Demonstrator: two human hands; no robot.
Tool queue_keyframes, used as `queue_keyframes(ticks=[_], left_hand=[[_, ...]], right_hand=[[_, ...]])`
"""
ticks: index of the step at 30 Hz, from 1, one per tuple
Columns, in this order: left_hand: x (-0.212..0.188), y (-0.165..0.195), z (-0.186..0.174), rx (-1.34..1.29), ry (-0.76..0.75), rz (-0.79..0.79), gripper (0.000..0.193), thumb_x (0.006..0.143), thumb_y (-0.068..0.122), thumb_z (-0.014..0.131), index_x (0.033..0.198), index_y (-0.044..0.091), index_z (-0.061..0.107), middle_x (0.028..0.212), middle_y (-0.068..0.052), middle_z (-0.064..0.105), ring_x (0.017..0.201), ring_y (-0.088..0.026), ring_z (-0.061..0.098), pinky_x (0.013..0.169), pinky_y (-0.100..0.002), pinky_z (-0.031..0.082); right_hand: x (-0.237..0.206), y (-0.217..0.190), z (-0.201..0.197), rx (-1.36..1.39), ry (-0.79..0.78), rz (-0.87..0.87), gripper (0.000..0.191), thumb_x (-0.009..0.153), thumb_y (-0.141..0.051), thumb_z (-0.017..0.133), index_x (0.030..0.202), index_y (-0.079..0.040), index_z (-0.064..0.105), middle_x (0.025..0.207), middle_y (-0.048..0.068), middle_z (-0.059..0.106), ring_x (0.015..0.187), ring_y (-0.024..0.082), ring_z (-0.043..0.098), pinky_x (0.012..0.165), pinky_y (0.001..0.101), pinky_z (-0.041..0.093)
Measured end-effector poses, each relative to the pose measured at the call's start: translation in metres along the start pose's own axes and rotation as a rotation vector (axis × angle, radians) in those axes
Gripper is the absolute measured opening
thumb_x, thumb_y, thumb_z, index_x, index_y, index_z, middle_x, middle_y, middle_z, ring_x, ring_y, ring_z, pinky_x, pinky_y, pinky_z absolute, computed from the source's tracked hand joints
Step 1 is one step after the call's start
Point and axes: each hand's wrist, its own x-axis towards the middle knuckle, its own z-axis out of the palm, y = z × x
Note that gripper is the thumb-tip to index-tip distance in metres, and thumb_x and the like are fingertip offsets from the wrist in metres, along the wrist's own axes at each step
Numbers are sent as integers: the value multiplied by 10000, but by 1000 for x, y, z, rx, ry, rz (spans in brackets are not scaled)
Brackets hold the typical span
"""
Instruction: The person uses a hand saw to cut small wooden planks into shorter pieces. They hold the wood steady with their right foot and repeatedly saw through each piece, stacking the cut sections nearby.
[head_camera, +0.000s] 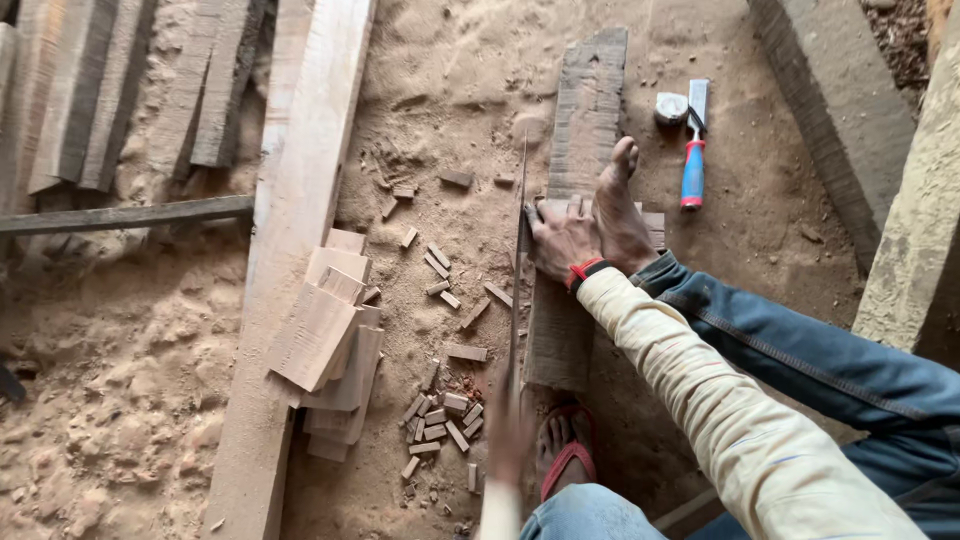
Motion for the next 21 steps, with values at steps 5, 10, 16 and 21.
queue_keyframes(ticks=[5,10,16,21], left_hand=[[-137,-5,-27,-105,47,-71,634,1051,184,484,1634,203,235,1669,-19,345,1122,-385,580,969,-472,501],[7,-3,2,-26,-227,-454,627,1046,246,450,1624,250,208,1707,49,313,1019,-375,597,915,-442,521],[126,2,23,52,-11,-96,611,1067,134,507,1641,203,310,1563,-69,499,1076,-341,656,904,-458,567],[-64,-7,-12,-57,-33,-230,595,1066,143,569,1617,157,347,1453,-136,566,1160,-331,676,949,-420,583]], right_hand=[[-1,2,11,-71,69,-64,664,786,-333,674,1411,-137,569,1219,118,602,1087,480,608,913,570,503],[4,5,25,-146,100,-83,546,878,-254,631,1408,-137,581,1186,96,603,1054,492,618,776,534,533],[0,5,21,-55,81,-48,615,819,-250,677,1419,-150,581,1235,80,588,1060,454,607,791,513,525],[-7,3,14,82,-33,-11,682,829,-358,718,1459,-148,564,1255,93,579,1092,423,587,876,558,503]])
